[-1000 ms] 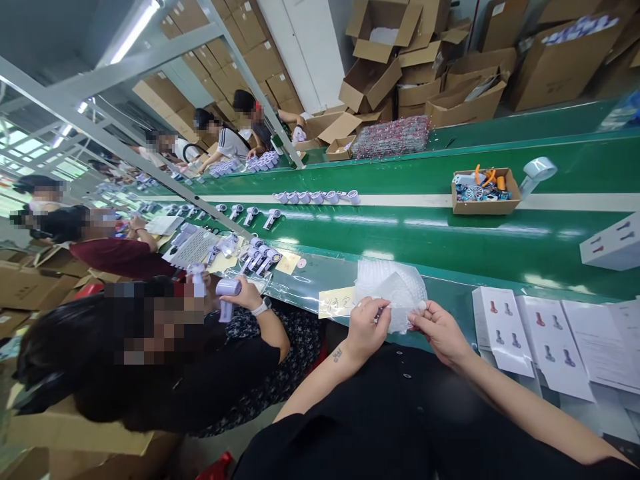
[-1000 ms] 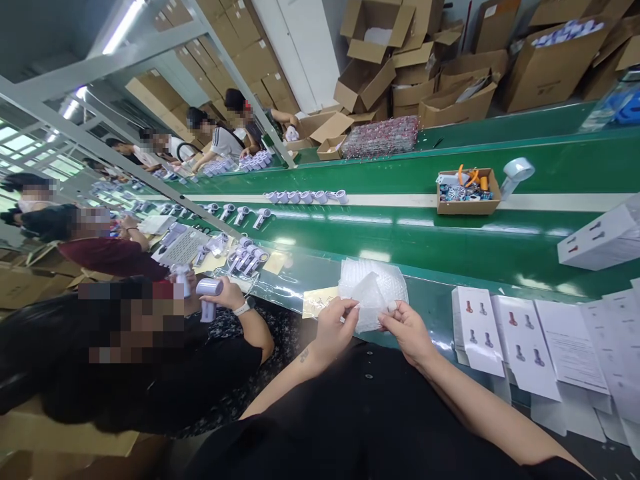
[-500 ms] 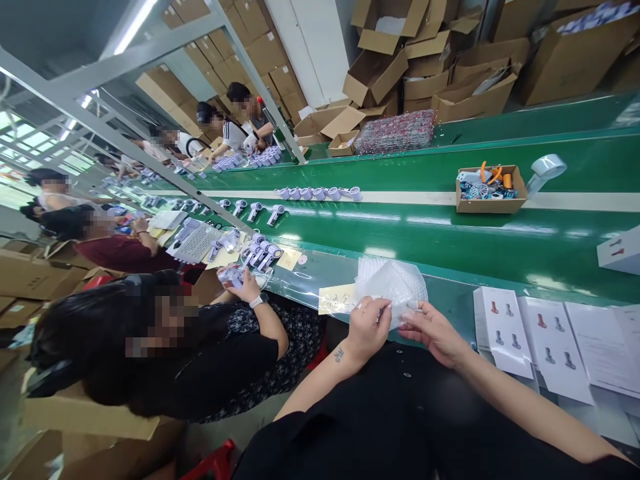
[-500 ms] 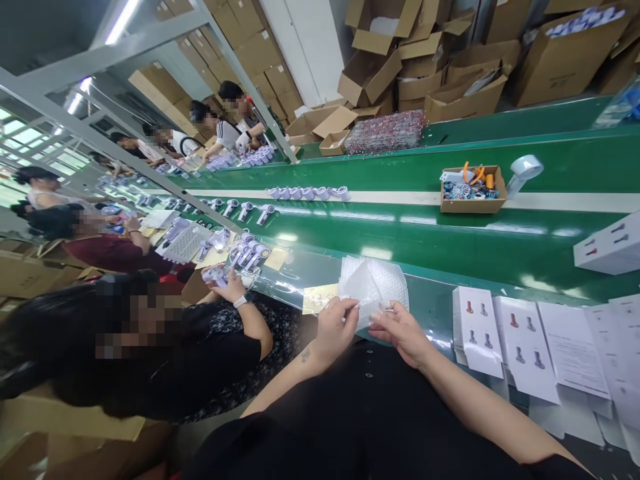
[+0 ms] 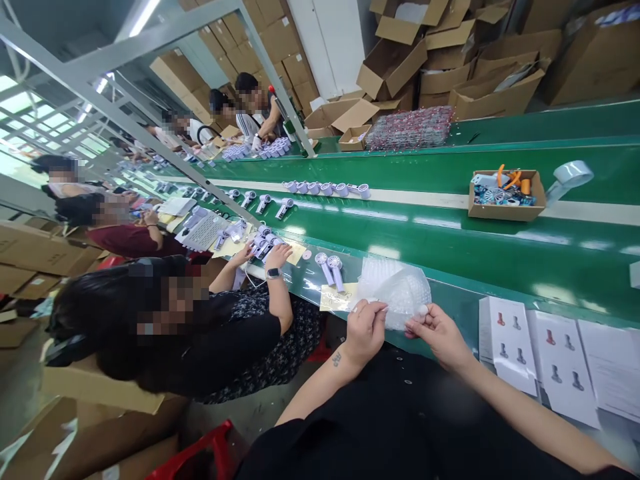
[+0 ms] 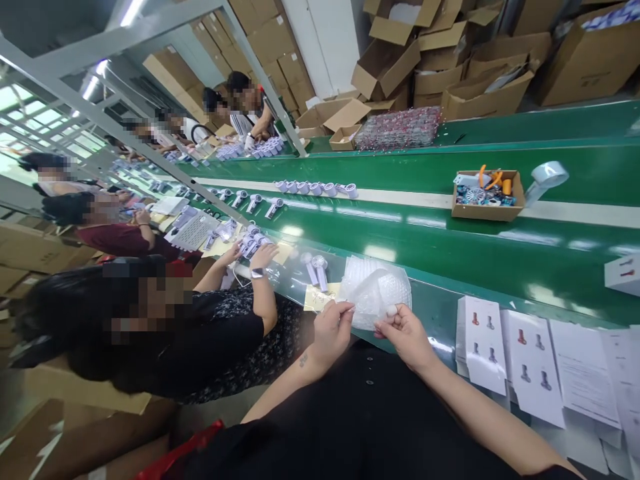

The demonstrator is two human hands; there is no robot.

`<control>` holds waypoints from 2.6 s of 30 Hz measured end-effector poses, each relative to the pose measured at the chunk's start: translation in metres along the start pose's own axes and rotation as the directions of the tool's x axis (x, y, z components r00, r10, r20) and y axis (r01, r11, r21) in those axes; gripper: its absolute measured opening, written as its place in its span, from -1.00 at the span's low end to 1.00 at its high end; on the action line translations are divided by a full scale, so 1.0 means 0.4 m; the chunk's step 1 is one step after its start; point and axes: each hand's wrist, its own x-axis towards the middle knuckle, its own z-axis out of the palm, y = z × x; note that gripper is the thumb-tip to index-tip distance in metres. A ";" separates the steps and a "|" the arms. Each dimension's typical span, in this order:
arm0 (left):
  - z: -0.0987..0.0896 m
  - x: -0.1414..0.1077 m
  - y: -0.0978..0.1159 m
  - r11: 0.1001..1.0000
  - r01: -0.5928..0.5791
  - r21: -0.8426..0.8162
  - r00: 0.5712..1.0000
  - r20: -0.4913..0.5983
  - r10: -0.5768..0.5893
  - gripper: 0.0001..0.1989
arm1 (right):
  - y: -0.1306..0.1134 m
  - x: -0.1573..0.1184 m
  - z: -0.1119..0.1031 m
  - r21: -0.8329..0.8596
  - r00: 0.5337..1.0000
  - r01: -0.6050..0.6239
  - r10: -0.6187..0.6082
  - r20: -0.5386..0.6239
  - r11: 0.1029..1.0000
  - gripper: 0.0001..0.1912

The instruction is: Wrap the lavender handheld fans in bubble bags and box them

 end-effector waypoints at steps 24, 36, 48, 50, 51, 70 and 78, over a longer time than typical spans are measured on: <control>-0.336 -0.207 -0.329 0.820 0.565 -0.086 0.804 -0.167 -0.571 -0.86 | 0.228 0.580 0.410 -0.487 0.901 -0.429 0.398 -0.172 0.761 -0.80; -0.247 -0.016 -0.395 0.982 0.122 -0.147 0.990 0.084 -0.111 -0.83 | 0.011 0.105 0.314 -0.040 0.945 -0.153 0.158 0.286 0.987 -0.64; -0.093 0.131 -0.270 0.745 0.249 -0.619 0.816 0.548 0.183 -0.80 | 0.037 -0.058 0.200 -0.078 0.984 -0.180 0.179 -0.020 0.981 -0.23; -0.066 0.143 -0.232 0.763 0.170 -0.624 0.808 0.532 0.255 -0.79 | 0.030 -0.072 0.171 -0.058 0.975 -0.201 0.194 -0.109 0.978 -0.25; -0.054 0.145 -0.211 0.782 0.093 -0.616 0.811 0.503 0.299 -0.79 | 0.027 -0.078 0.157 -0.058 0.973 -0.196 0.186 -0.138 0.979 -0.28; 0.232 0.098 -0.021 0.882 -0.375 -0.285 0.886 0.170 0.431 -0.88 | -0.001 -0.155 0.019 0.103 0.813 0.272 -0.171 -0.557 0.957 -0.52; 0.250 0.041 0.018 0.820 -0.380 -0.428 0.728 0.409 0.551 -0.84 | 0.011 -0.198 -0.069 0.452 0.842 0.068 0.192 -0.504 0.889 -0.47</control>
